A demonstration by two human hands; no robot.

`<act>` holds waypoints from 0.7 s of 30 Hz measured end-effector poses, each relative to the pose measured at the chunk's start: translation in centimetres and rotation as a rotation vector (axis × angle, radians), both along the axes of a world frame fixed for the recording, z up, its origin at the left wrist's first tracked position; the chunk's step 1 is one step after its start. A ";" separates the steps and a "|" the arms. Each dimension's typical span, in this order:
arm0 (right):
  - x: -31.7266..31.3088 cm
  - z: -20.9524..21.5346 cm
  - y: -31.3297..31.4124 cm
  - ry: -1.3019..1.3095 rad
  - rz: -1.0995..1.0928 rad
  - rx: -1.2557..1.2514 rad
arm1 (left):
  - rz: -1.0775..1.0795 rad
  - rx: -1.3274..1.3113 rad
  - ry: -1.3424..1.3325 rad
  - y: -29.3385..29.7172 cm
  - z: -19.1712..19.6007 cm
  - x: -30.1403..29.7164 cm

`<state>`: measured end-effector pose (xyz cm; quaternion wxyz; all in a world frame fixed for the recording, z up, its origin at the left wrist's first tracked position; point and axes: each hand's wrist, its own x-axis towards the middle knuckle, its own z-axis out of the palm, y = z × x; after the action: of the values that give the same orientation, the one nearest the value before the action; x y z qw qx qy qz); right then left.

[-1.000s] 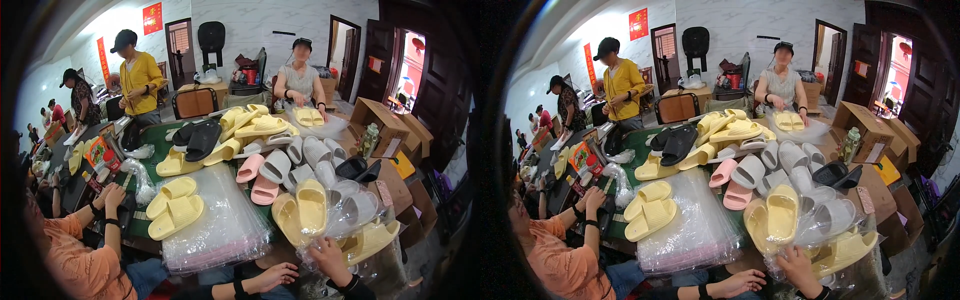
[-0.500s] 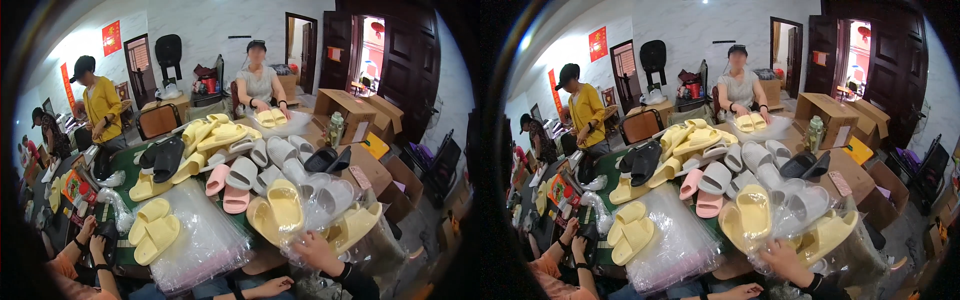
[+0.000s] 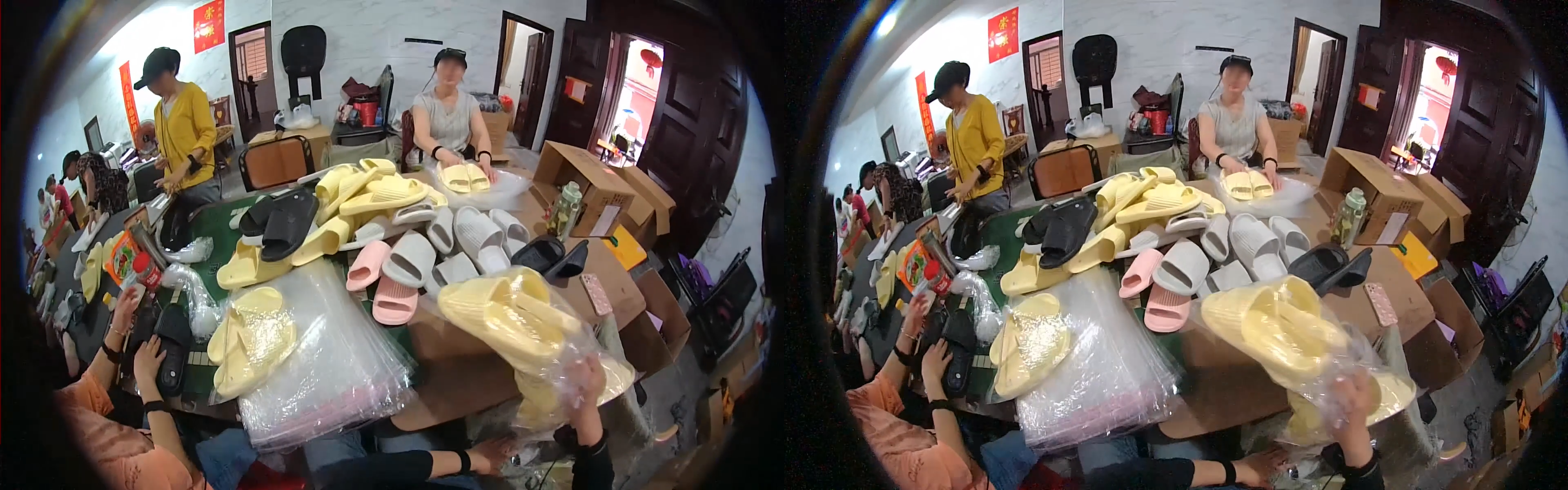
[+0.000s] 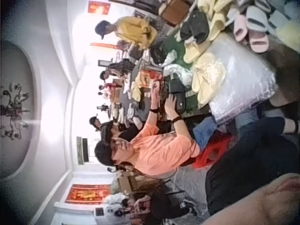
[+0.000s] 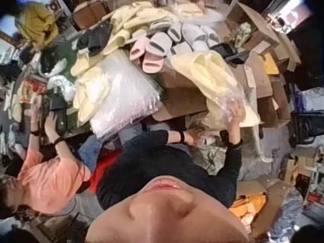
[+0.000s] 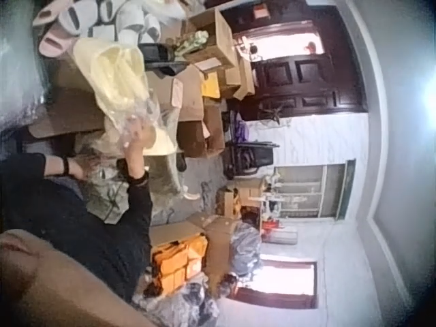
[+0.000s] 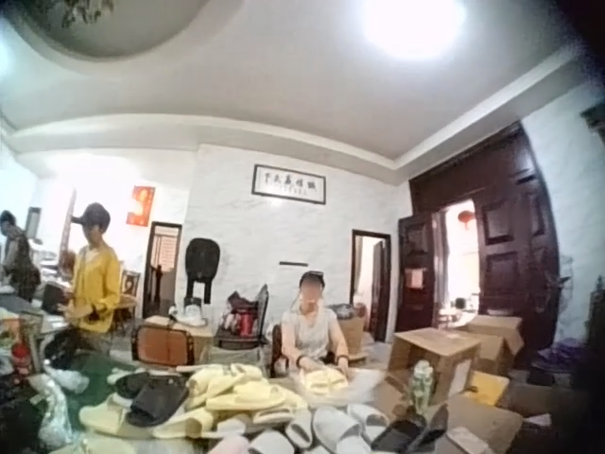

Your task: The recorder is shown packing sandals into plastic bags at a communal work table.

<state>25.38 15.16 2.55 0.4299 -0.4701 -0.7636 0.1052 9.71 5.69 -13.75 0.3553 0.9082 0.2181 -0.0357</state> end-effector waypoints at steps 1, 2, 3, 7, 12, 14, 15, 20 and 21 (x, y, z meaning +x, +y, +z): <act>-0.5 1.9 -1.0 0.273 -0.052 -0.164 | 0.011 0.047 0.029 -0.1 -0.3 0.5; -0.2 2.9 -1.3 0.269 -0.033 -0.175 | 0.031 0.038 0.028 -0.2 -0.5 1.0; 1.4 4.3 -2.1 0.031 -0.059 0.154 | -0.011 0.095 0.010 0.0 -0.5 2.4; 4.3 3.3 -3.3 -0.059 -0.061 0.370 | -0.029 0.447 -0.163 -0.2 -2.2 4.1; 9.5 3.6 -9.0 -0.116 -0.242 0.221 | -0.001 0.562 -0.318 1.1 -0.3 2.5; 9.9 6.0 -9.4 -0.128 -0.321 0.167 | 0.076 0.560 0.023 1.7 -3.9 3.5; 13.8 3.3 -12.2 -0.120 -0.352 0.155 | 0.072 0.573 0.019 2.0 -3.0 3.4; 17.4 2.9 -12.6 -0.017 -0.522 0.100 | 0.078 0.525 0.340 0.6 -2.0 2.6; 17.5 2.2 -13.3 0.008 -0.551 0.088 | -0.014 0.573 0.360 0.4 -1.9 2.3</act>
<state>42.88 1.89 4.78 0.4653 -0.6403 -0.6093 -0.0473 12.01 6.12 -15.60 0.0409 0.9517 0.2724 -0.1353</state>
